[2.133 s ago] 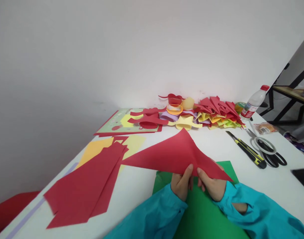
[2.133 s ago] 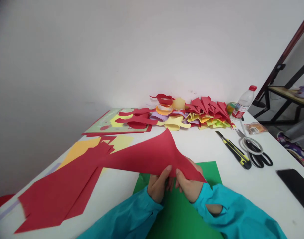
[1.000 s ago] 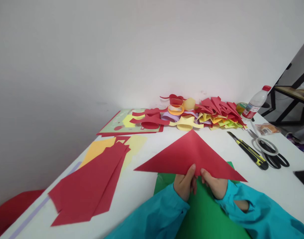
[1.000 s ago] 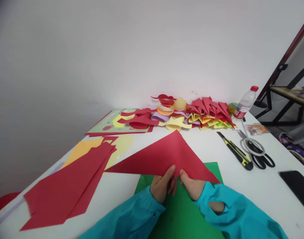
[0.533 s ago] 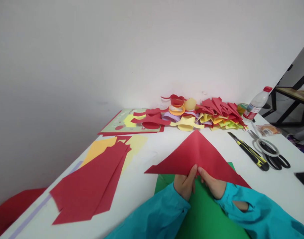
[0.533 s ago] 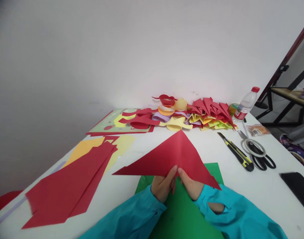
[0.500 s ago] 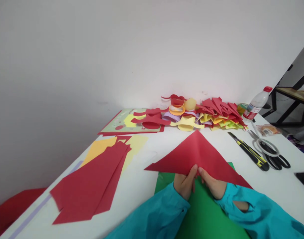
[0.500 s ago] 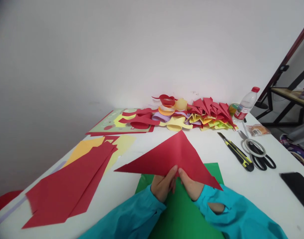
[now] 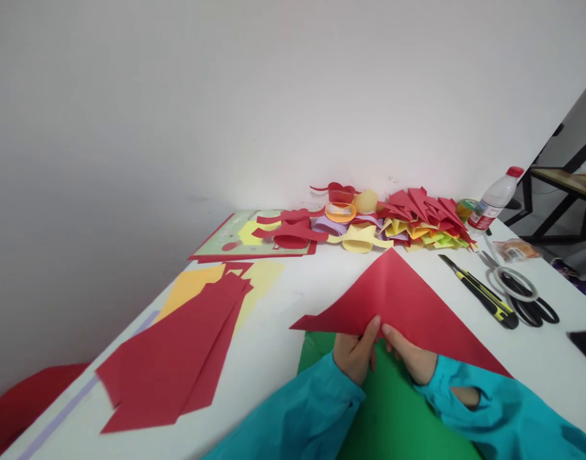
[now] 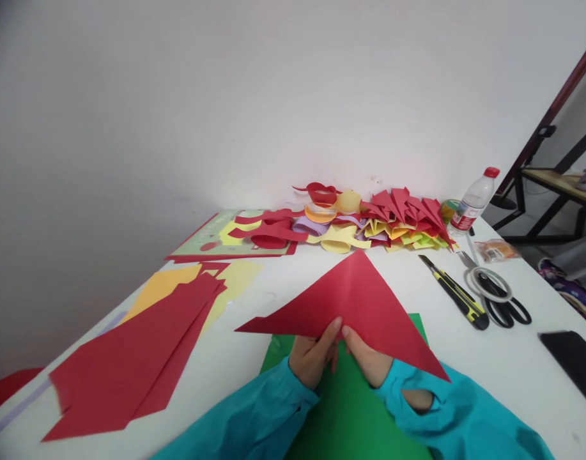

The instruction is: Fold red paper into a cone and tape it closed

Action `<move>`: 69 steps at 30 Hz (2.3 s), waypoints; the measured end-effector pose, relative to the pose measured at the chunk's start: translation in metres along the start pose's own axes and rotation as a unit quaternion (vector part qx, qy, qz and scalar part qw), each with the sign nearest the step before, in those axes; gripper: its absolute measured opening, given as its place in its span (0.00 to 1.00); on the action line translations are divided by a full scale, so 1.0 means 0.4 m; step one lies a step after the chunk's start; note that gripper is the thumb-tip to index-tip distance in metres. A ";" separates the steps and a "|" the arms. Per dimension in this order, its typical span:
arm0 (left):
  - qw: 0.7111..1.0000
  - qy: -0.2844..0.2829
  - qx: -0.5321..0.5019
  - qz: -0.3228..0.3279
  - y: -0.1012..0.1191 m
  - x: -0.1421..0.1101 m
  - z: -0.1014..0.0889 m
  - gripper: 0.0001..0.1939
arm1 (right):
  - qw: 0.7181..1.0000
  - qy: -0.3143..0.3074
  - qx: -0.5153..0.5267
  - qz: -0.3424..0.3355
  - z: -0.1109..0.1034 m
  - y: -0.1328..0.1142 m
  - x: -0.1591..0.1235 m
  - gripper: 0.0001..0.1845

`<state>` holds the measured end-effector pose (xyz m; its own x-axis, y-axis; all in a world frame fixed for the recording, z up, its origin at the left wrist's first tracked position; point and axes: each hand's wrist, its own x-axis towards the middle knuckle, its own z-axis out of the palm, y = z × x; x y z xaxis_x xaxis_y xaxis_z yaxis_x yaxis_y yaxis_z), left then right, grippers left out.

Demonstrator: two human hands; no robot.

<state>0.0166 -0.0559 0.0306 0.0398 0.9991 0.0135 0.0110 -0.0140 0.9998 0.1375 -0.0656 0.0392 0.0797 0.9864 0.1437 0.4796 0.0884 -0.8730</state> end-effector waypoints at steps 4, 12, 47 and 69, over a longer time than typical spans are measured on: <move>1.000 0.000 -0.014 -0.021 -0.004 0.000 0.001 0.24 | 1.000 -0.006 0.009 0.018 0.002 -0.001 -0.003 0.24; 0.999 -0.013 -0.024 -0.025 -0.019 0.005 -0.009 0.30 | 0.999 -0.011 0.033 0.019 -0.001 0.000 -0.005 0.24; 0.997 0.006 -0.021 -0.069 0.012 0.015 -0.014 0.30 | 0.994 -0.076 0.084 0.009 0.003 0.000 0.002 0.29; 0.997 0.063 -0.028 -0.014 0.020 0.017 -0.014 0.28 | 0.995 -0.057 0.082 0.010 0.001 0.008 0.003 0.26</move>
<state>0.0112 -0.0490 0.0386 -0.0861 0.9961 -0.0175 -0.0461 0.0136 0.9988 0.1387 -0.0642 0.0365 -0.0168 0.9967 0.0792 0.3290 0.0803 -0.9409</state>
